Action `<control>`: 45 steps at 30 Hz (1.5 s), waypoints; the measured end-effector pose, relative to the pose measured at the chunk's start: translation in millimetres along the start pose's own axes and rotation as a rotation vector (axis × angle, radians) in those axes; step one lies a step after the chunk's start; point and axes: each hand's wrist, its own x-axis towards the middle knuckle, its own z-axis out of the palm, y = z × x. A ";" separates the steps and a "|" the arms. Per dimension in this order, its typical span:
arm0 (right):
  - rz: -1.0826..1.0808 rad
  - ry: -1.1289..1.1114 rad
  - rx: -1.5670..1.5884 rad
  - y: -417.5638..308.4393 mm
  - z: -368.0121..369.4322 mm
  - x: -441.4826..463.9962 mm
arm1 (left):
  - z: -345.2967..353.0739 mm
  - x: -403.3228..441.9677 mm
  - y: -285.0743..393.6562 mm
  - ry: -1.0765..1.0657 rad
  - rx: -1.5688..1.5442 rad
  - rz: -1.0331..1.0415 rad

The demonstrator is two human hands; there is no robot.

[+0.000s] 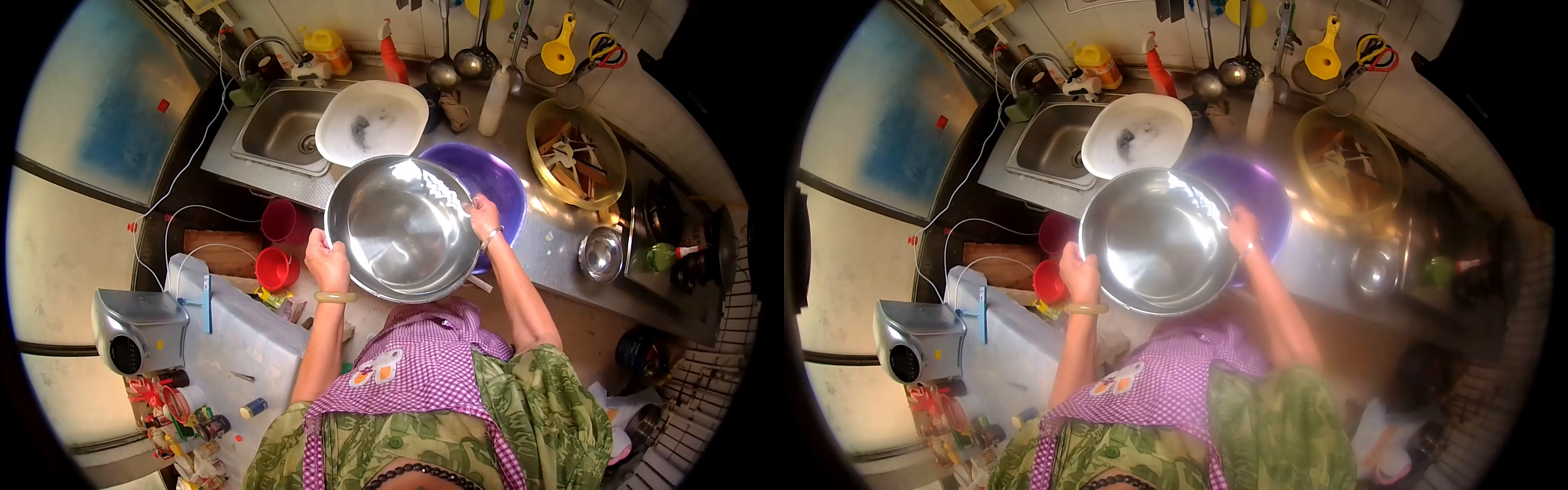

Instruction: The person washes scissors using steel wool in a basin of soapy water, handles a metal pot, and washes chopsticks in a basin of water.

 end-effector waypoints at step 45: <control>0.498 -0.471 0.472 25.9 24.4 -10.9 | 24.0 59.3 147.3 -0.312 0.239 0.354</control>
